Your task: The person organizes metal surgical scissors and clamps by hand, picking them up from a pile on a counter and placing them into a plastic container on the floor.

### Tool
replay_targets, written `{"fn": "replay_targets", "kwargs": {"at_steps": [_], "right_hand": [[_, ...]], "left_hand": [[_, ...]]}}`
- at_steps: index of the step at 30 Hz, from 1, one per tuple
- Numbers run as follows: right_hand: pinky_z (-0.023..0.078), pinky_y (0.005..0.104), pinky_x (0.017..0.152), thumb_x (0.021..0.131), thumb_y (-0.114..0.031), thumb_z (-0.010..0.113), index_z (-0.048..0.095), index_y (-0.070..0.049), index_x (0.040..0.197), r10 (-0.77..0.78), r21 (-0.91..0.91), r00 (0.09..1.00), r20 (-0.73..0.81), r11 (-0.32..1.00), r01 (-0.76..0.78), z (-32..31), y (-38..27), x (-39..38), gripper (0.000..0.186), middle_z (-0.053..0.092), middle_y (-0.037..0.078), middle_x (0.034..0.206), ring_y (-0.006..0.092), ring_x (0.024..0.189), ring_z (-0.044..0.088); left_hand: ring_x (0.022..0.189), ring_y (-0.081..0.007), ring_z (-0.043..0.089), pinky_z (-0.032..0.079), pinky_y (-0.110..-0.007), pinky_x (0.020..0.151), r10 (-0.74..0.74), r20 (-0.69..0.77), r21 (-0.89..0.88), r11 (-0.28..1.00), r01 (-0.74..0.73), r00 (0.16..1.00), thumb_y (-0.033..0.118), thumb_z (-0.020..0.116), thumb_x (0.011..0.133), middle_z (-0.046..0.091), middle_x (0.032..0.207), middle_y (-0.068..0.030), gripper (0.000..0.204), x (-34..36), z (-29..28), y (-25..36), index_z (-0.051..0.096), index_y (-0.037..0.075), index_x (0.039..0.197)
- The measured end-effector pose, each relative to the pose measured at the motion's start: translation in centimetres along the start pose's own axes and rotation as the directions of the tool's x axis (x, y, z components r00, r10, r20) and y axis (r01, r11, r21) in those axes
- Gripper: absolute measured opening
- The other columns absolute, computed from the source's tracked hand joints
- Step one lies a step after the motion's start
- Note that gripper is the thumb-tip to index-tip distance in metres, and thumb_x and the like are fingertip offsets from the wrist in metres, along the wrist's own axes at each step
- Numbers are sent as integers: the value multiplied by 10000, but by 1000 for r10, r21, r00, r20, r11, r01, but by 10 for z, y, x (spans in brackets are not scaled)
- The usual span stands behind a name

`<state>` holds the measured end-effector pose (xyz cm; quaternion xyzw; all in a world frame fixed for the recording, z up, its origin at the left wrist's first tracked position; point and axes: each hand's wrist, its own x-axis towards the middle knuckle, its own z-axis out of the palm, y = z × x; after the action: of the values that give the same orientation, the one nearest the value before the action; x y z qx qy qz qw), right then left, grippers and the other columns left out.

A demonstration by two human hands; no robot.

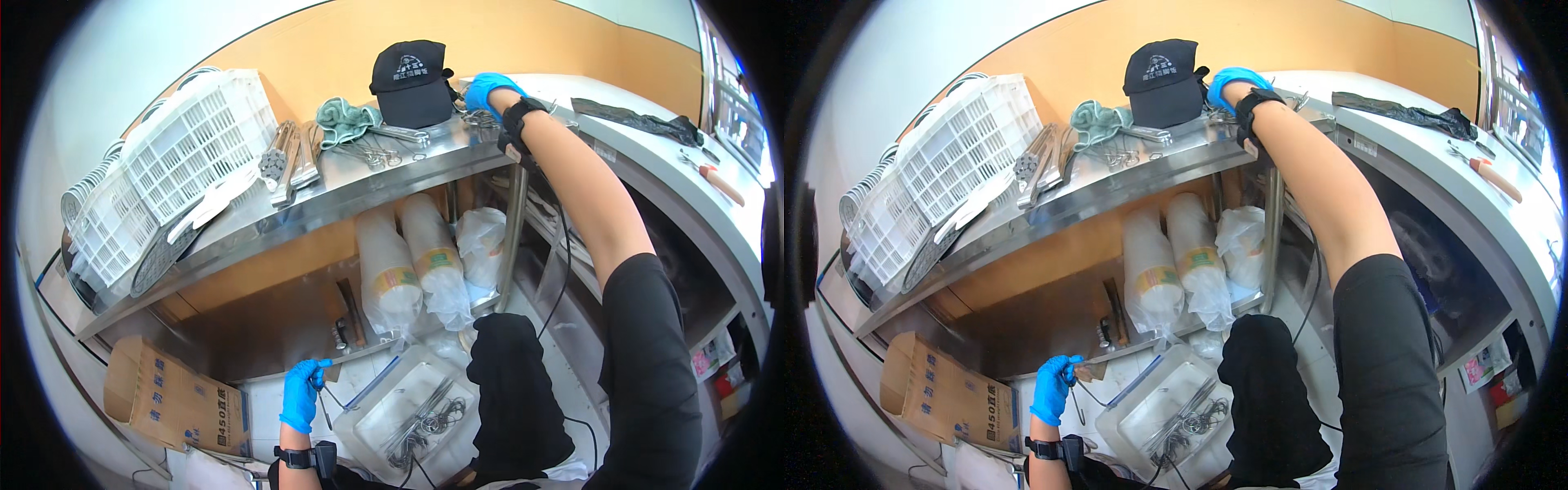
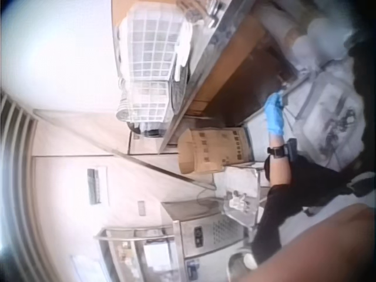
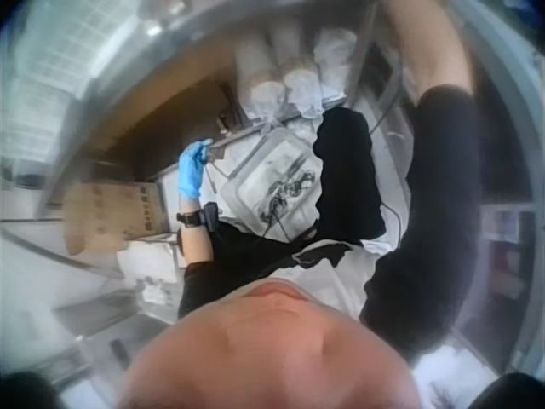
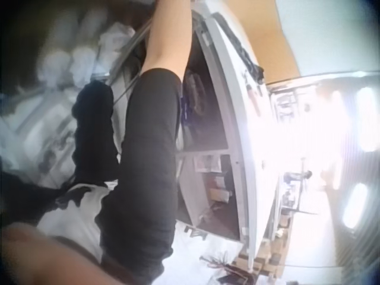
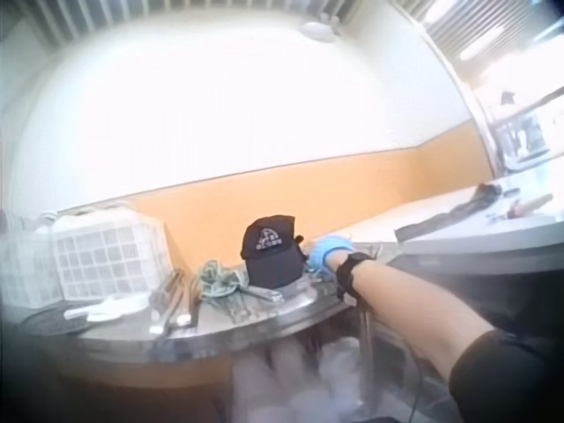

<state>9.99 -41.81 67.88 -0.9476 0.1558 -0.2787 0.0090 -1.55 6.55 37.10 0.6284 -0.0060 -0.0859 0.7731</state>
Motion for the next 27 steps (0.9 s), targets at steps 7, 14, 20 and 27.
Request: {"fn": "replay_targets", "kwargs": {"at_steps": [7, 14, 20, 27], "right_hand": [[476, 403, 745, 734, -223, 532, 647, -8, 905, -26, -98, 999, 23, 995, 28, 55, 82, 52, 297, 609, 227, 925, 375, 861, 604], [484, 374, 679, 741, -154, 510, 651, -2, 814, -184, -265, 982, 41, 946, 188, 88, 157, 86, 219, 610, 230, 839, 350, 789, 613], [482, 348, 666, 742, -153, 522, 643, -16, 840, -57, -172, 998, 37, 983, 62, 57, 130, 32, 207, 615, 193, 822, 311, 784, 614], [461, 370, 629, 761, -158, 470, 619, 26, 848, 97, 253, 995, -19, 963, -89, 38, 137, 25, 252, 598, 225, 765, 330, 713, 599]], "left_hand": [[552, -102, 404, 357, -250, 538, 47, 16, 1, 999, -47, 999, 155, 525, 824, 494, 634, -26, 179, -8, 15, 17, 582, -8, 780], [554, -111, 421, 369, -256, 541, 17, 4, -44, 999, -17, 1000, 153, 527, 819, 571, 709, -75, 180, -2, 12, 9, 550, 31, 689], [555, -117, 427, 370, -264, 540, 51, 2, -8, 999, -51, 999, 161, 523, 817, 558, 681, -72, 208, -3, 11, 12, 518, 55, 638], [562, -121, 433, 364, -267, 543, 76, -2, 5, 997, -76, 997, 161, 521, 812, 554, 668, -65, 212, -4, 10, 13, 514, 60, 625]]}}
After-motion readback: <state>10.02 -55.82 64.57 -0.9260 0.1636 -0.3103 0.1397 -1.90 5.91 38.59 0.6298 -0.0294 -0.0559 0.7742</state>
